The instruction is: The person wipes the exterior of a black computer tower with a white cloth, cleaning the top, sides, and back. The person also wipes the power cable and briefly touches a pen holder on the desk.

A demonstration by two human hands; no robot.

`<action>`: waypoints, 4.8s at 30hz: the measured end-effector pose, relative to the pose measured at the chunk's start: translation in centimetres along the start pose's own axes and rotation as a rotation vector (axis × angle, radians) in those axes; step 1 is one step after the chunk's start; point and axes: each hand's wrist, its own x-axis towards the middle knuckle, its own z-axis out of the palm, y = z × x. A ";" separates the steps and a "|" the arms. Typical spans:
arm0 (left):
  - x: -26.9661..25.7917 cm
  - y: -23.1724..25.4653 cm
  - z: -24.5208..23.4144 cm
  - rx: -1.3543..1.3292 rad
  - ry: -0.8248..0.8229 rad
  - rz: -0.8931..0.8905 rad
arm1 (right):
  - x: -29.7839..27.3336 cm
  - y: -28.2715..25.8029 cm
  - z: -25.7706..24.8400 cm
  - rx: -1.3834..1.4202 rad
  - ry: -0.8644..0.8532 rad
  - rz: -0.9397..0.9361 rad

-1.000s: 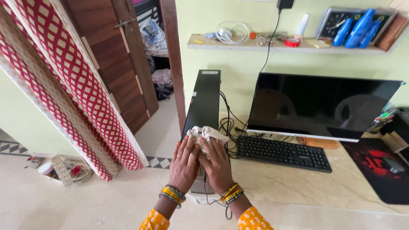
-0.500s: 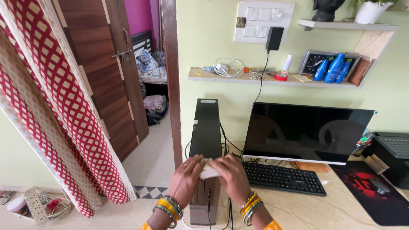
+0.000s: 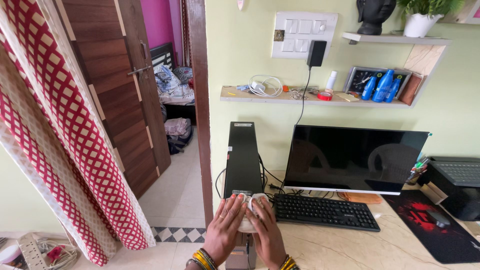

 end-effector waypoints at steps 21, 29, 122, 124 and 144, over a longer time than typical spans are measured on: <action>-3.9 1.1 0.0 0.080 0.035 0.062 | -1.8 -1.0 0.0 -0.076 -0.093 -0.089; -1.0 1.8 -1.3 0.156 0.109 0.001 | 2.3 -0.7 -1.6 -0.041 -0.034 -0.060; 2.2 4.4 2.8 0.308 0.033 -0.199 | -17.0 2.6 11.8 0.296 -0.101 0.924; 2.2 4.3 3.1 0.302 0.053 -0.207 | -15.1 1.9 11.0 0.255 -0.052 0.887; 2.1 4.1 3.2 0.343 0.071 -0.217 | -15.5 5.0 10.4 0.398 -0.049 0.878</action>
